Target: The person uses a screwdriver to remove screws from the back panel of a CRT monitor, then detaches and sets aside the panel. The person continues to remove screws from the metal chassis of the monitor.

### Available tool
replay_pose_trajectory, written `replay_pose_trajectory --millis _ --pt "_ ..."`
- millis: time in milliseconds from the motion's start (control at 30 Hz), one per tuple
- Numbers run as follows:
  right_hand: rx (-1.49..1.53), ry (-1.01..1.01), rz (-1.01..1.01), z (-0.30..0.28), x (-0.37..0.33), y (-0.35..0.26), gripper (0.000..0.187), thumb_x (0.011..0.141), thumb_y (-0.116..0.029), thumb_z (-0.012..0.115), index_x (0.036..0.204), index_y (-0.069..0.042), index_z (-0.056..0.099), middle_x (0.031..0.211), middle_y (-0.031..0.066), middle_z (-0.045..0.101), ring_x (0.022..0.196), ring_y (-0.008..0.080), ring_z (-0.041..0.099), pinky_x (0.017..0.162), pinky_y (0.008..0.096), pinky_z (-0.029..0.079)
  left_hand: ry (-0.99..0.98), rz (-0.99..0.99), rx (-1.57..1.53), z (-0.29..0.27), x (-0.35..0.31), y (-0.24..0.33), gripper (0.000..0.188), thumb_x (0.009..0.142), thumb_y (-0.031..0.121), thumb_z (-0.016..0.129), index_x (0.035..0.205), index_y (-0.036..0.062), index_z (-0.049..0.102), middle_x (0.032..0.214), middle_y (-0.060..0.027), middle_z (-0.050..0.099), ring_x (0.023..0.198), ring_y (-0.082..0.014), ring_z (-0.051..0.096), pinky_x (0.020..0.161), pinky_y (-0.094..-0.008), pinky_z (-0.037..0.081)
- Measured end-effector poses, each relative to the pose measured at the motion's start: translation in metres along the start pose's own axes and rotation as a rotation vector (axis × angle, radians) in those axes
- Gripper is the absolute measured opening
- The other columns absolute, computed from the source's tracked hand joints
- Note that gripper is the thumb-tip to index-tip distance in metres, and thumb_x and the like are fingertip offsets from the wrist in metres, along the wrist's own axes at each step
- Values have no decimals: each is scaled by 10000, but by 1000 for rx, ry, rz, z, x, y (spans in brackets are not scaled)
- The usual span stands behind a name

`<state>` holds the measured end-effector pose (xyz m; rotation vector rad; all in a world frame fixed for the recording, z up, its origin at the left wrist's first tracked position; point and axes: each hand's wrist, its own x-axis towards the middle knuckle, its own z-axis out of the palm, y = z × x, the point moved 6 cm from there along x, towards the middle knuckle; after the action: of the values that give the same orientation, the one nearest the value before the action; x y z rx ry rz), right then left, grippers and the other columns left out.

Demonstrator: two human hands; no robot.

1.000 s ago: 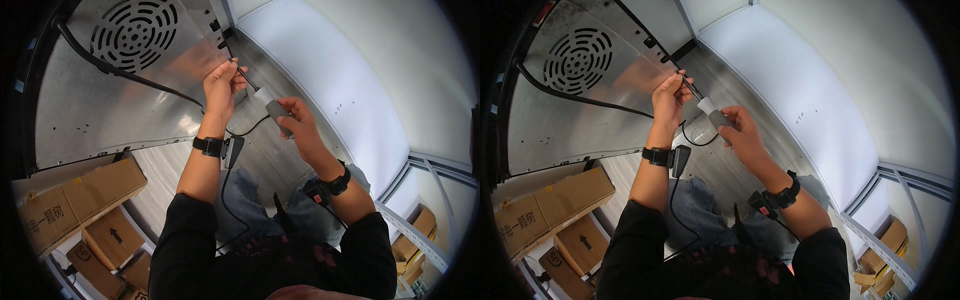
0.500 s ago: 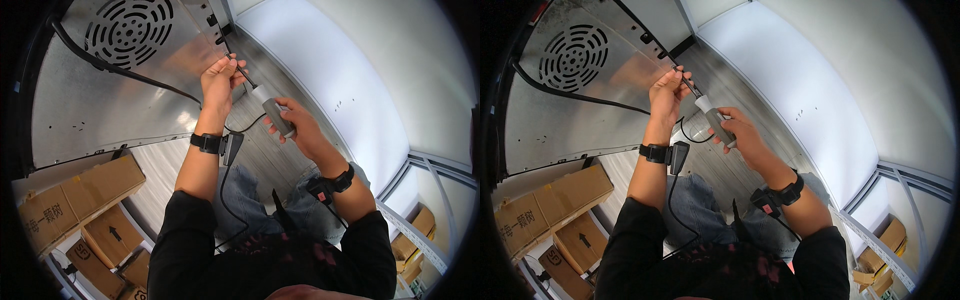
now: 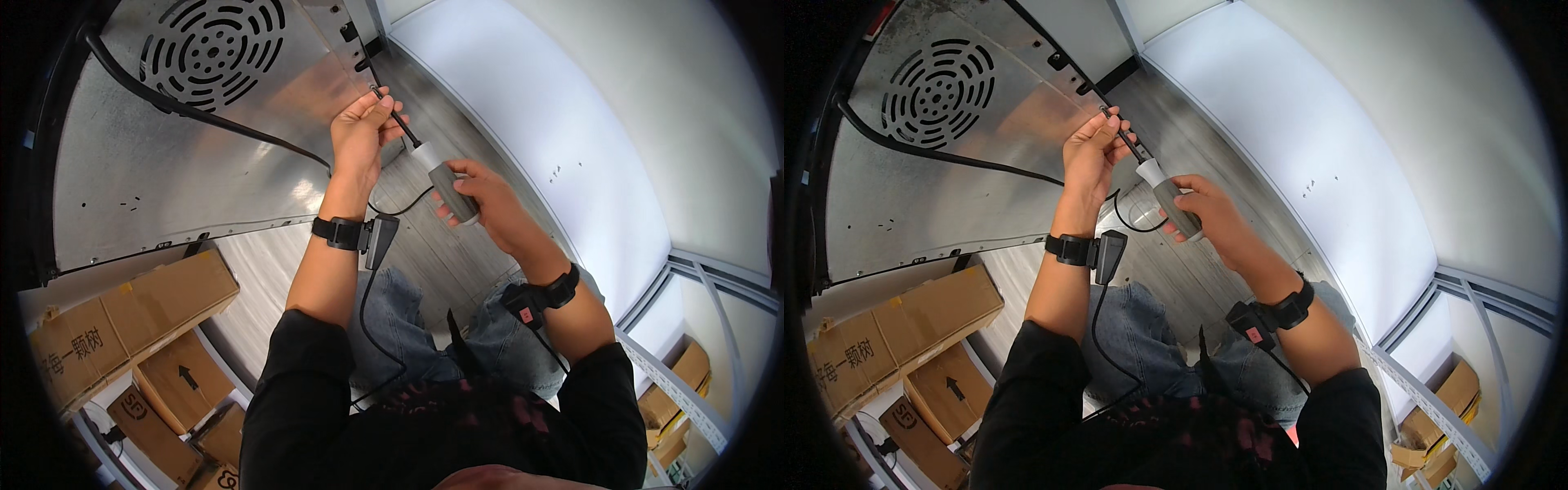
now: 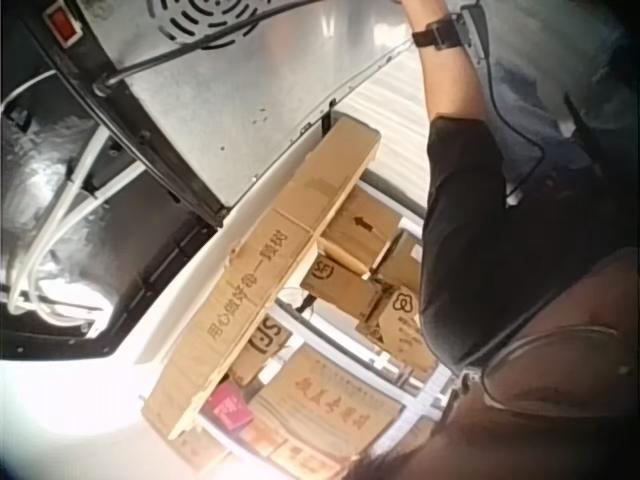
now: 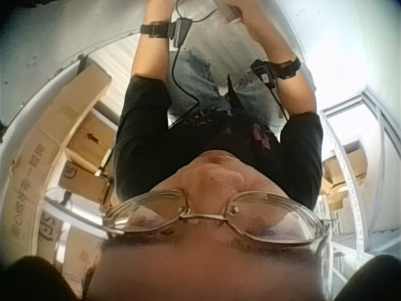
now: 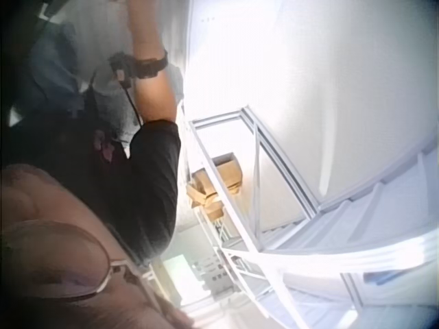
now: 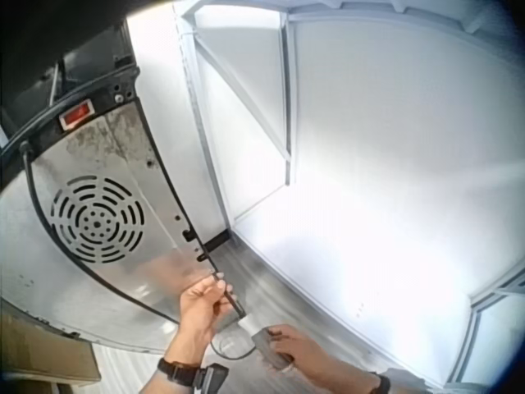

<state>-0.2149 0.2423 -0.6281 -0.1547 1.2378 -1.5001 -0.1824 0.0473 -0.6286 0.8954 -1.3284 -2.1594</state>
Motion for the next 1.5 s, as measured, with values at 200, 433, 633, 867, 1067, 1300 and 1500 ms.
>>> replay_pose_trajectory --millis 200,433,633,867,1067,1300,1500 --pt "-204 49 -79 1 -2 -3 485 845 -126 595 1281 15 436 1042 85 558 882 148 574 666 277 532 -31 3 -57 0 2 0 193 896 91 591 1065 -1 601 902 -117 670 728 -196 675 606 -242 567" --pt "-291 44 -74 7 -4 -6 459 827 -105 642 1226 11 447 1020 101 560 874 138 572 645 268 535 -36 2 -86 1 1 1 191 902 88 581 1068 -4 597 911 -119 670 735 -194 675 614 -249 576" --pt "-365 20 -41 8 0 -3 476 825 -106 635 1237 -34 409 994 82 560 839 133 577 599 252 504 13 -11 36 2 -2 4 202 904 87 581 1089 7 598 948 -112 678 760 -153 658 612 -220 548" --pt "-170 101 -109 2 -1 -4 476 825 -80 617 1247 -26 403 1013 89 502 796 130 558 598 263 500 -21 -2 -13 1 0 2 210 900 96 591 1091 12 603 953 -113 679 731 -135 643 602 -215 536" --pt "-624 194 -264 5 -3 -10 511 806 -117 663 1245 -13 424 1004 87 490 858 140 540 706 294 476 0 -27 64 0 0 3 207 884 124 625 1061 17 622 904 -99 675 669 -139 645 581 -229 544" --pt "-220 40 -142 -2 12 6 501 821 -116 635 1265 -21 426 1064 79 514 849 124 525 763 276 437 -50 -11 41 -2 4 1 185 892 103 602 1057 20 621 878 -102 673 670 -152 654 569 -225 550" --pt "-307 86 -171 -1 6 1 507 801 -99 652 1247 12 440 1010 100 543 855 140 559 679 272 458 -51 -28 5 0 1 4 185 905 67 557 1075 13 606 881 -111 672 705 -182 670 592 -237 564"
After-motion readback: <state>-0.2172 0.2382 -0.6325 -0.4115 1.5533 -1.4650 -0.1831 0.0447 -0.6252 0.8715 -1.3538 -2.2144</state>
